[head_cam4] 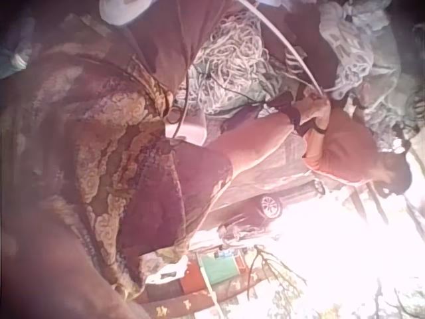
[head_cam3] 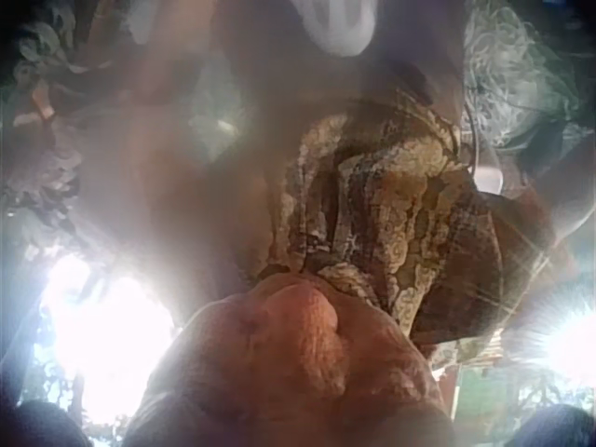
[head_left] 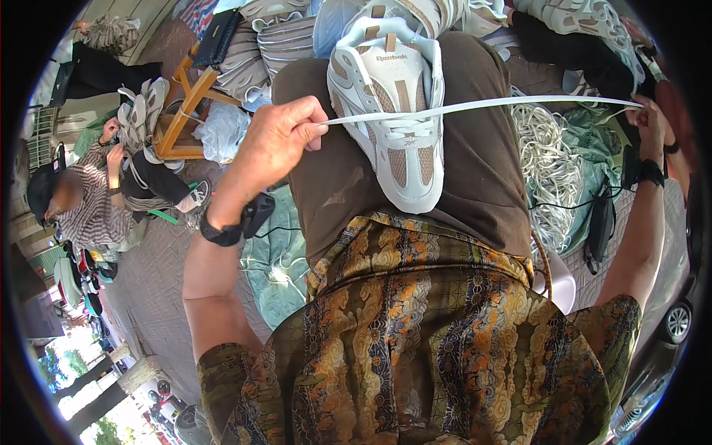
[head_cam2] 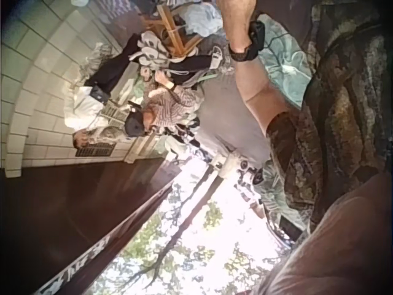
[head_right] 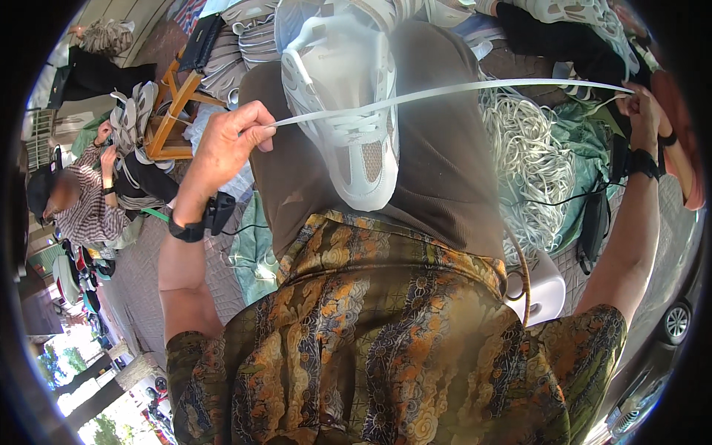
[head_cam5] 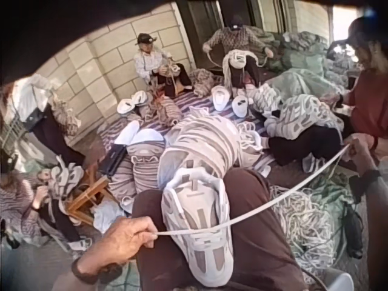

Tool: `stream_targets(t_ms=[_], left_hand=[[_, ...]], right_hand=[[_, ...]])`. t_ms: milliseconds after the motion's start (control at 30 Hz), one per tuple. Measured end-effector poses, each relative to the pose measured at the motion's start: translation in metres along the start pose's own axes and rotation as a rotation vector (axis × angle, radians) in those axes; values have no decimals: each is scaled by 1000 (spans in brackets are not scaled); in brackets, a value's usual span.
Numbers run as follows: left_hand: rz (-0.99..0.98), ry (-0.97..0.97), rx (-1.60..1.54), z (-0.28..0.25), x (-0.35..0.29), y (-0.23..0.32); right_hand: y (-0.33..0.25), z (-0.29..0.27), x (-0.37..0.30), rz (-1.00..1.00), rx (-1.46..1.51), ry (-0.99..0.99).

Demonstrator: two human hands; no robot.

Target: The person threads white shoelaces through the eyelets of a white sneaker held on their lap. They pull the laces tight and arrange them across the shoe repeatedly, working on a single shoe while surrounded by piles of similar footwear.

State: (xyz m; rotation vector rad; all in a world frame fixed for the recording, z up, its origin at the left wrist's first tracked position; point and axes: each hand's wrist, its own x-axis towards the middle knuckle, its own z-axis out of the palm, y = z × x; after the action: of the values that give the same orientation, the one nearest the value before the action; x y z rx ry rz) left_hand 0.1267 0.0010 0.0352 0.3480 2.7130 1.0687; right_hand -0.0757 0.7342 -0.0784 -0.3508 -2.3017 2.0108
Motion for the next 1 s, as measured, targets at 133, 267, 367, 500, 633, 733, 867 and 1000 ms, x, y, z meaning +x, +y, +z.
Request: stream_targets(t_ms=[133,267,367,500,633,733,867,1000], left_hand=[[-40,-85,-227,-26,14,-14],[-76,-123,-210,-38,4,0],[-29,-110,-67,-30,9,2],[81,35,267,-14,6,12],[270,77,346,-9,2,12],[146,-1,296,-18,1,8],[169,-17,418,-27,3,-6],[183,-71,491,-32,6,-13]], right_hand=[[0,22,8,155,-291,-143],[-39,172,-87,-204,-726,-64],[-78,253,-162,-357,-406,-274],[-92,333,-234,-916,-593,-431],[-91,368,-253,-1064,-795,-457],[-81,380,-252,-1158,-879,-434],[-80,383,-241,-1315,-952,-363],[-92,376,-241,-1242,-1033,-418]])
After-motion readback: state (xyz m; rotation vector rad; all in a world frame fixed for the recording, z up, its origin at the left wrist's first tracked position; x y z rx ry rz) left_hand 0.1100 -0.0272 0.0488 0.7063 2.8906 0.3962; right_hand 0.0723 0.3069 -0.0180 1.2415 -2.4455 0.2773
